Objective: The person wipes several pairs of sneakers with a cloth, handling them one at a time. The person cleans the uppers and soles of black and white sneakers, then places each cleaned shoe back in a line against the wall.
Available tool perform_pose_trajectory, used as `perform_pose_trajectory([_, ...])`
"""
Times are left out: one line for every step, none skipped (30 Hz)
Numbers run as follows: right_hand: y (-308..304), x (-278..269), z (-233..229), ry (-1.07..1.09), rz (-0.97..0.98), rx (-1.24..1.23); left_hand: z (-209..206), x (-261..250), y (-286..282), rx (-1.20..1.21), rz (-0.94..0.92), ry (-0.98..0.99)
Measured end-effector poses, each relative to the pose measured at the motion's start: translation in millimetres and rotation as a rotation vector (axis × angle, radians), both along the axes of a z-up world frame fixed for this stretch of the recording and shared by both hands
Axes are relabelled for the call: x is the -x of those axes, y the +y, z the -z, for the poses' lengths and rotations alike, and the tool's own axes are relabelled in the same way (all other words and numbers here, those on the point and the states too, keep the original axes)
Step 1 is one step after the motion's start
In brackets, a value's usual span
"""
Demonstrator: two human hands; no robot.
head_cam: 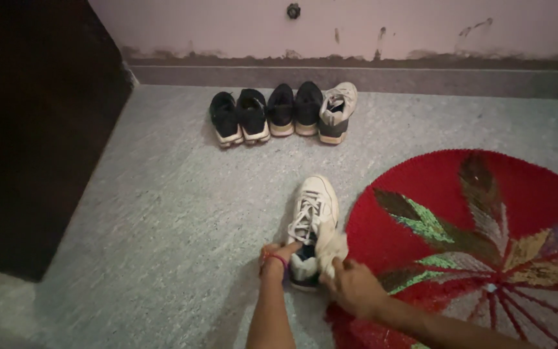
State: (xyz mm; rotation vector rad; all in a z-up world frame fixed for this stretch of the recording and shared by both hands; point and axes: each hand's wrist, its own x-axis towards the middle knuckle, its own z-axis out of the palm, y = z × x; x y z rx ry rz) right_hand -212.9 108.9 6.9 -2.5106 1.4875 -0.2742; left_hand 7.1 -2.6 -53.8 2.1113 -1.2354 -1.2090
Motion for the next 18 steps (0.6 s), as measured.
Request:
perform_pose_trajectory([3.1,-2.2,-6.8,-0.128,0.025,-0.088,-9.5,-3.9,1.9,0.010,-0.006,-0.057])
perform_pose_trajectory([6.1,-4.0,-14.2,-0.255,0.048,-0.177,-20.0,-7.5,3.2,0.021,-0.011,-0.115])
perform_pose_trajectory([4.9,-5.4,-23.2,-0.239,0.105,-0.159,-30.7,-10.8,4.4,0.029,-0.020,-0.174])
perform_pose_trajectory([-2.7,-4.9,-33.8,-0.223,0.161,-0.141,-40.6,-11.9,4.9,0.010,-0.044,-0.212])
perform_pose_trajectory([-12.5,-4.6,-44.2,-0.208,0.215,-0.124,-49.4,-12.8,5.5,-0.011,-0.069,-0.251])
perform_pose_trajectory([-28.3,-4.9,-55.5,-0.246,0.296,-0.083,-56.7,-13.2,5.7,-0.031,-0.095,-0.290])
perform_pose_trajectory([-45.2,-6.5,-66.4,-0.286,0.375,-0.044,-61.9,-14.1,6.6,-0.061,-0.078,-0.299])
perform_pose_trajectory([-57.6,-5.1,-75.5,-0.392,0.428,-0.057,-65.4,-14.1,6.9,-0.091,-0.061,-0.307])
perform_pose_trajectory([-67.6,-4.8,-82.0,-0.499,0.485,-0.071,-66.8,-15.0,8.5,-0.122,-0.041,-0.317])
perform_pose_trajectory([-77.3,-9.6,-85.2,-0.482,0.447,-0.005,-66.6,-17.3,10.3,-0.109,-0.074,-0.298])
perform_pose_trajectory([-85.2,-13.2,-86.2,-0.463,0.414,0.059,-64.9,-17.7,10.6,-0.098,-0.102,-0.278])
perform_pose_trajectory([-90.7,-16.5,-85.0,-0.442,0.380,0.123,-62.3,-18.7,10.1,-0.087,-0.130,-0.257])
perform_pose_trajectory([-92.0,-20.4,-81.1,-0.274,0.277,0.112,-58.7,-20.1,10.2,-0.077,-0.120,-0.233])
perform_pose_trajectory([-91.4,-26.2,-74.5,-0.106,0.174,0.100,-54.9,-23.1,9.2,-0.067,-0.110,-0.210])
perform_pose_trajectory([-90.3,-30.3,-66.5,0.062,0.071,0.086,-50.1,-26.0,7.1,-0.057,-0.100,-0.186])
perform_pose_trajectory([-87.0,-31.0,-57.7,0.081,0.110,0.061,-45.4,-27.8,3.8,-0.069,-0.117,-0.177])
perform_pose_trajectory([-83.1,-31.1,-49.4,0.100,0.147,0.036,-42.1,-29.5,-0.1,-0.081,-0.138,-0.166])
perform_pose_trajectory([-83.4,-31.3,-42.9,0.120,0.184,0.011,-39.4,-31.4,-3.6,-0.093,-0.158,-0.156])
